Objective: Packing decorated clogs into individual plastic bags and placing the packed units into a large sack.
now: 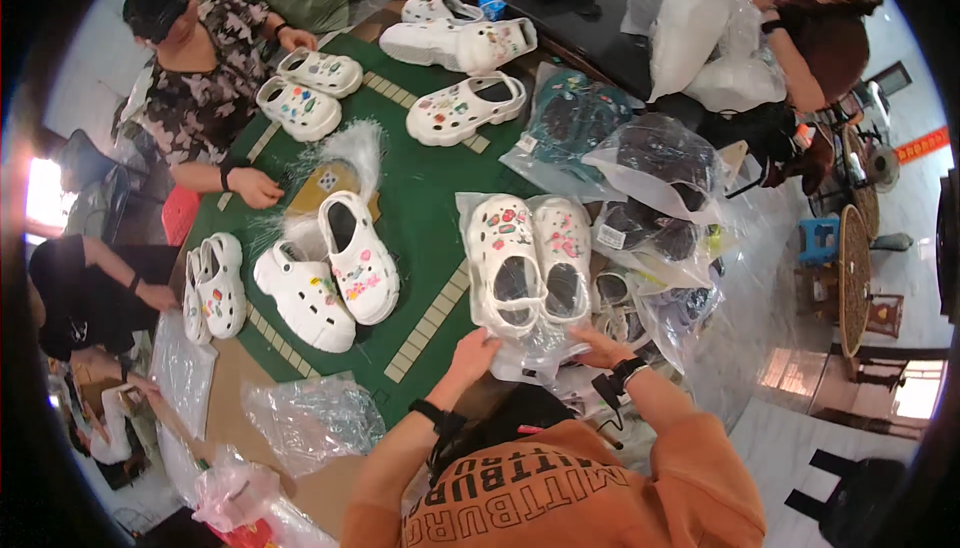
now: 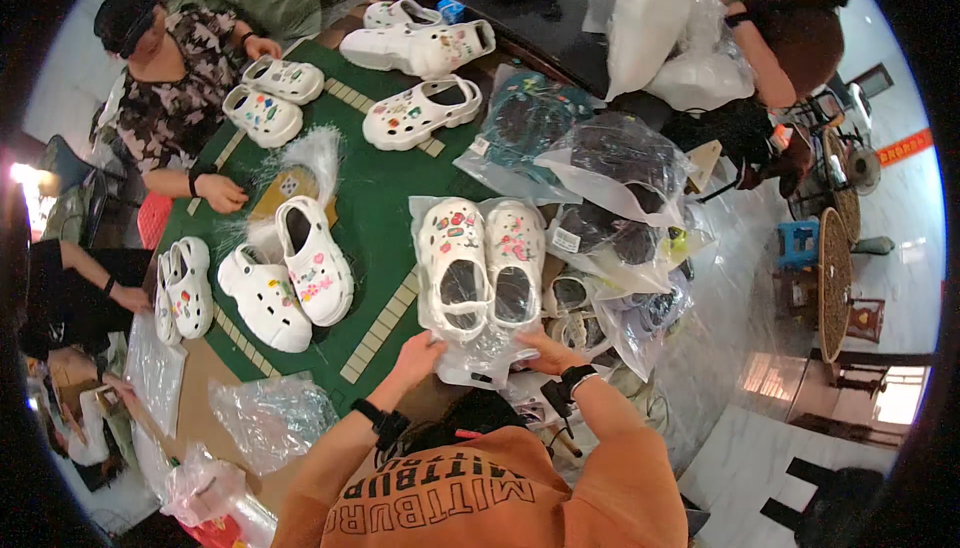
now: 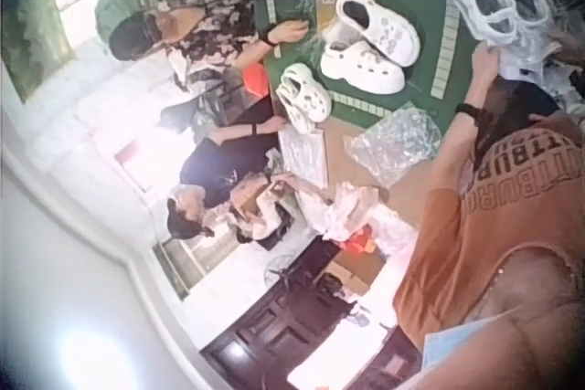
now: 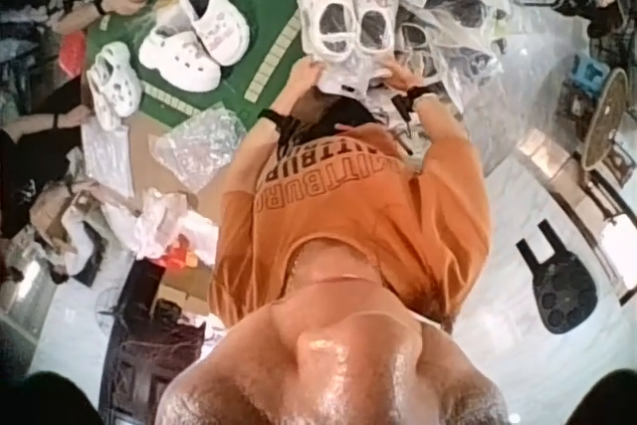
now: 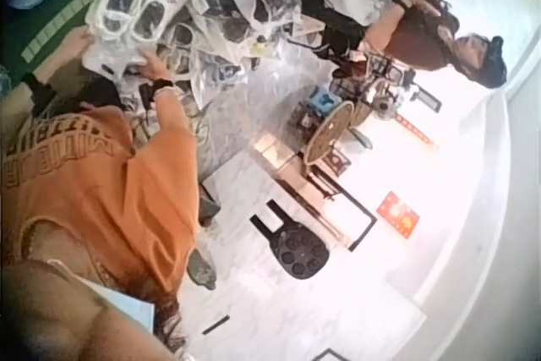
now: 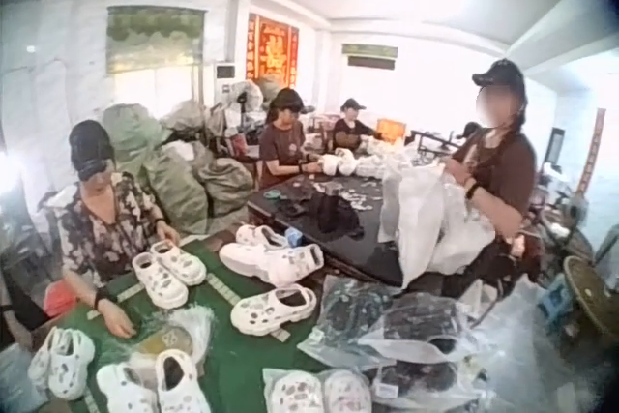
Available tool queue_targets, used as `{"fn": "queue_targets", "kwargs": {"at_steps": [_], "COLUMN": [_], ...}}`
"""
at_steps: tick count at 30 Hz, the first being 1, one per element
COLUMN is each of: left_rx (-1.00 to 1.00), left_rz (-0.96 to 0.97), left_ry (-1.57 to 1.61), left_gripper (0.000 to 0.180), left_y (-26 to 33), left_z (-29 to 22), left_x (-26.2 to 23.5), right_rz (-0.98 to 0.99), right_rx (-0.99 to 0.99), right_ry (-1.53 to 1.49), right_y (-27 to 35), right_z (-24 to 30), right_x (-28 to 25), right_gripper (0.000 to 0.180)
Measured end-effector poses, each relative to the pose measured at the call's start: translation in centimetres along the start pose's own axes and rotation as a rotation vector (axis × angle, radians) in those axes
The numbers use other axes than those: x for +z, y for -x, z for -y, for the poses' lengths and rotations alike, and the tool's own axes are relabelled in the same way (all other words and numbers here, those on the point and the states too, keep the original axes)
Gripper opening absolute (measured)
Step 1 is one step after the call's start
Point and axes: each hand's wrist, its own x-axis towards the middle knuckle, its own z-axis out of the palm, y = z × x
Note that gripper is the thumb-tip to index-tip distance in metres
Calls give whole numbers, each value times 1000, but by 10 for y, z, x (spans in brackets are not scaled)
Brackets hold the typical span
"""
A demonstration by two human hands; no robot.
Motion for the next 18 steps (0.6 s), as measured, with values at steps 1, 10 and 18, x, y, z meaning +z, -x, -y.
{"fn": "queue_targets", "kwargs": {"at_steps": [1, 10, 18], "left_rx": [54, 342, 341], "left_rz": [-137, -425, -295], "left_ry": [24, 287, 523], "left_gripper": [33, 20, 19], "left_y": [6, 56, 64], "left_z": [-3, -97, -109], "left_x": [-2, -62, -69], "right_rz": [0, 15, 169], "right_rx": [-8, -593, -644], "right_ry": [-3, 661, 212], "right_y": [-5, 39, 71], "right_z": [-1, 72, 172], "right_x": [-1, 25, 130], "right_gripper": [24, 50, 49]}}
